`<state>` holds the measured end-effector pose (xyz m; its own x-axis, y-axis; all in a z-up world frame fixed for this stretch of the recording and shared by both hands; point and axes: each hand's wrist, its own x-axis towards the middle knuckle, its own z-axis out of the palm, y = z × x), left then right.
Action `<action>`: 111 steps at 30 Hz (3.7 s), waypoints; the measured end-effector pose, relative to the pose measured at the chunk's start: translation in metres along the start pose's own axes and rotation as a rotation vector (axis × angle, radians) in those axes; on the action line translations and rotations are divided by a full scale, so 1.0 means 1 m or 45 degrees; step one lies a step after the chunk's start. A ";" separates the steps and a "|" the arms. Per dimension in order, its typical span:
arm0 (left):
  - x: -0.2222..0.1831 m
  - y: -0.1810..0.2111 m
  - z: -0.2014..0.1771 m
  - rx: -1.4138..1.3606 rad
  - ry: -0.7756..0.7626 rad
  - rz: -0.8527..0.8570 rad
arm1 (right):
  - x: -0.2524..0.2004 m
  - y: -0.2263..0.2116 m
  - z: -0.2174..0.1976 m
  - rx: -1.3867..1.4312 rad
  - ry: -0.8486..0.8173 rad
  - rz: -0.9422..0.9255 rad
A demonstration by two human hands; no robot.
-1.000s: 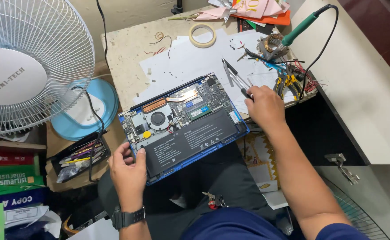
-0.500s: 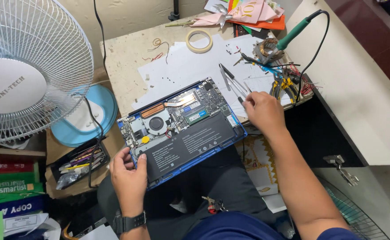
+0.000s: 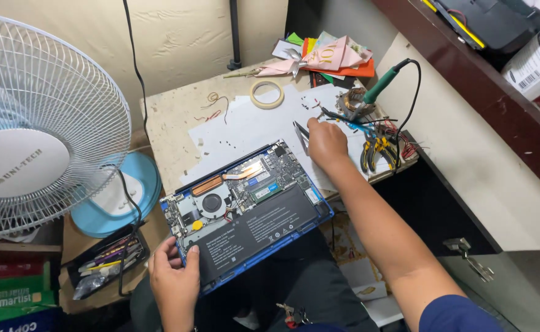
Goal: The recorder is repairing a laptop by installing a new battery and reconnecting internal ribbon cables and connectors.
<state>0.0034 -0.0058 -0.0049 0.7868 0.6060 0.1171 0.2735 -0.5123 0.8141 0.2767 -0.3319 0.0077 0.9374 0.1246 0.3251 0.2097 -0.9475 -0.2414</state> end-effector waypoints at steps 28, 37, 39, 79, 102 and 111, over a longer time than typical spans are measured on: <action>-0.010 0.014 -0.007 -0.198 0.044 -0.058 | -0.129 -0.207 -0.034 1.928 -0.624 -0.061; -0.013 0.014 -0.008 -0.248 0.087 -0.006 | -0.152 -0.237 0.003 1.767 -0.544 -0.203; -0.012 0.012 -0.007 -0.253 0.096 -0.004 | -0.152 -0.237 0.007 1.758 -0.545 -0.227; -0.014 0.014 -0.008 -0.246 0.083 0.065 | -0.154 -0.238 0.003 1.603 -0.501 -0.298; -0.004 0.018 -0.003 -0.202 0.220 0.232 | -0.140 -0.251 -0.032 1.025 -0.156 -0.730; -0.005 0.022 -0.006 -0.176 0.224 0.313 | -0.138 -0.253 -0.055 1.101 -0.151 -0.880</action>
<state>0.0023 -0.0168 0.0159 0.7090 0.5764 0.4063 0.0000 -0.5762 0.8173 0.0784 -0.1254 0.0744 0.5552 0.6171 0.5575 0.7767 -0.1451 -0.6129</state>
